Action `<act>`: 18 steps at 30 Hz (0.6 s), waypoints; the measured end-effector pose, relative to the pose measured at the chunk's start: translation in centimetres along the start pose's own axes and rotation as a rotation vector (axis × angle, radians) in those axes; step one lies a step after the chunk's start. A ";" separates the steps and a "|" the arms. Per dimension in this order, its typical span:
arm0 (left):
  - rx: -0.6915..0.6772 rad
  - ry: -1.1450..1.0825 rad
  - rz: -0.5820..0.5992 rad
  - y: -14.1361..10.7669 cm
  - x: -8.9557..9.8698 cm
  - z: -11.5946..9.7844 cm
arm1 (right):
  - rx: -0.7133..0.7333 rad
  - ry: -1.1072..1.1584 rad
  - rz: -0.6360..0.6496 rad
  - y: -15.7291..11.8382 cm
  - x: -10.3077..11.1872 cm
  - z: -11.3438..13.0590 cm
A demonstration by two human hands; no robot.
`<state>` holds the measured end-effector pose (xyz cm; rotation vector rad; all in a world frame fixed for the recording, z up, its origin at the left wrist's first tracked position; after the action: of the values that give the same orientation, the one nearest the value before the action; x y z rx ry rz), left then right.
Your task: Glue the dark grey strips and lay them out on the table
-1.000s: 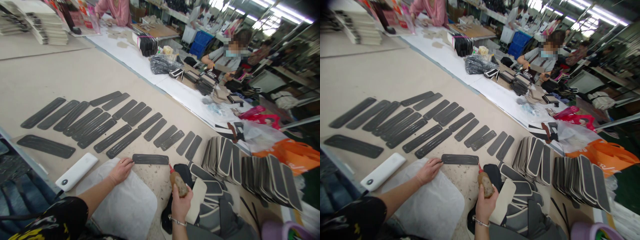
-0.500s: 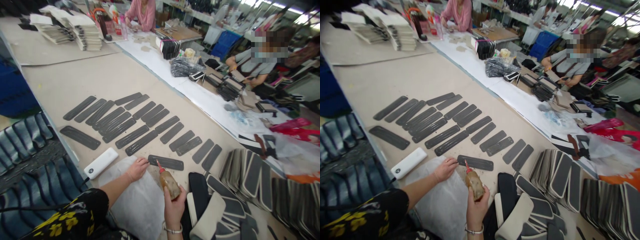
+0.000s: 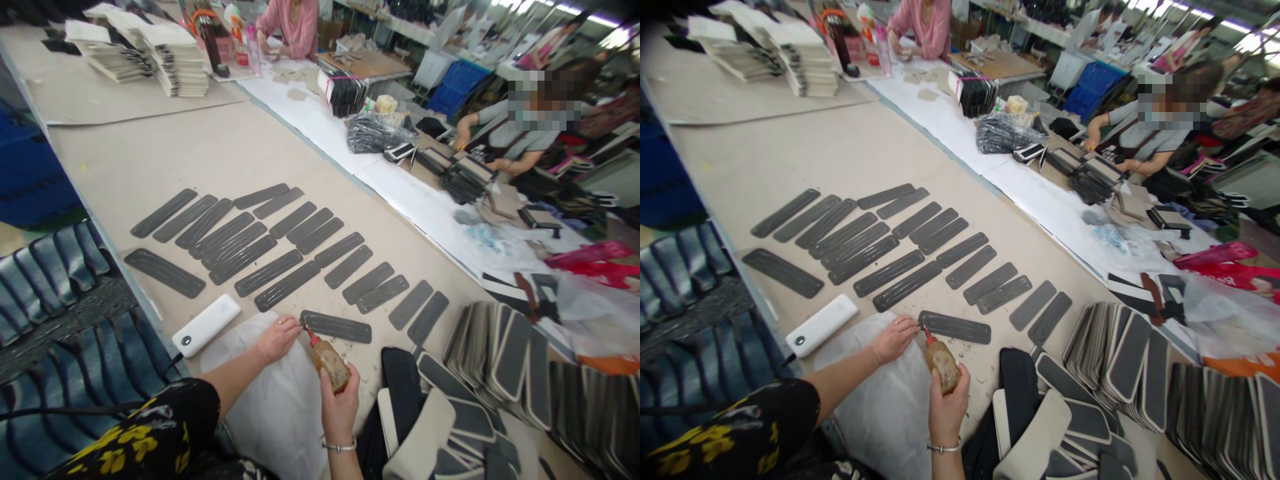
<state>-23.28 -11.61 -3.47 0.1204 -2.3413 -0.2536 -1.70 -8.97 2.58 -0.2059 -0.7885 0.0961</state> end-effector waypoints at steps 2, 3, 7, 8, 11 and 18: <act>0.000 0.001 -0.001 0.0 0.0 0.0 | -0.067 0.025 -0.011 -0.2 0.8 -0.3; 0.000 0.003 -0.002 0.0 0.1 0.0 | -0.108 0.053 -0.017 -0.3 1.3 -0.4; 0.007 0.016 0.002 0.0 0.2 0.0 | -0.232 0.238 0.000 -0.5 3.4 -0.6; 0.006 0.017 0.005 0.0 0.2 -0.1 | -0.246 0.286 0.001 -0.6 3.9 -0.6; 0.008 0.015 -0.003 0.0 0.1 -0.1 | -0.299 0.406 -0.032 -1.3 5.0 -1.0; 0.023 0.040 0.026 1.1 0.8 0.6 | -0.392 0.417 -0.183 -5.0 5.7 -2.9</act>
<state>-24.31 -10.58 -3.06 0.1050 -2.3047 -0.2089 4.44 -13.35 5.67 -0.5061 -0.3996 -0.2704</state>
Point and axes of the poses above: each hand's wrist, its own y-axis towards the middle knuckle, its own x-axis out of the back of the hand, z = x × y, the point moved 1 cm from there along y, towards the middle knuckle, and after that the axes turned 12 degrees about -y, right-handed, at the moved point
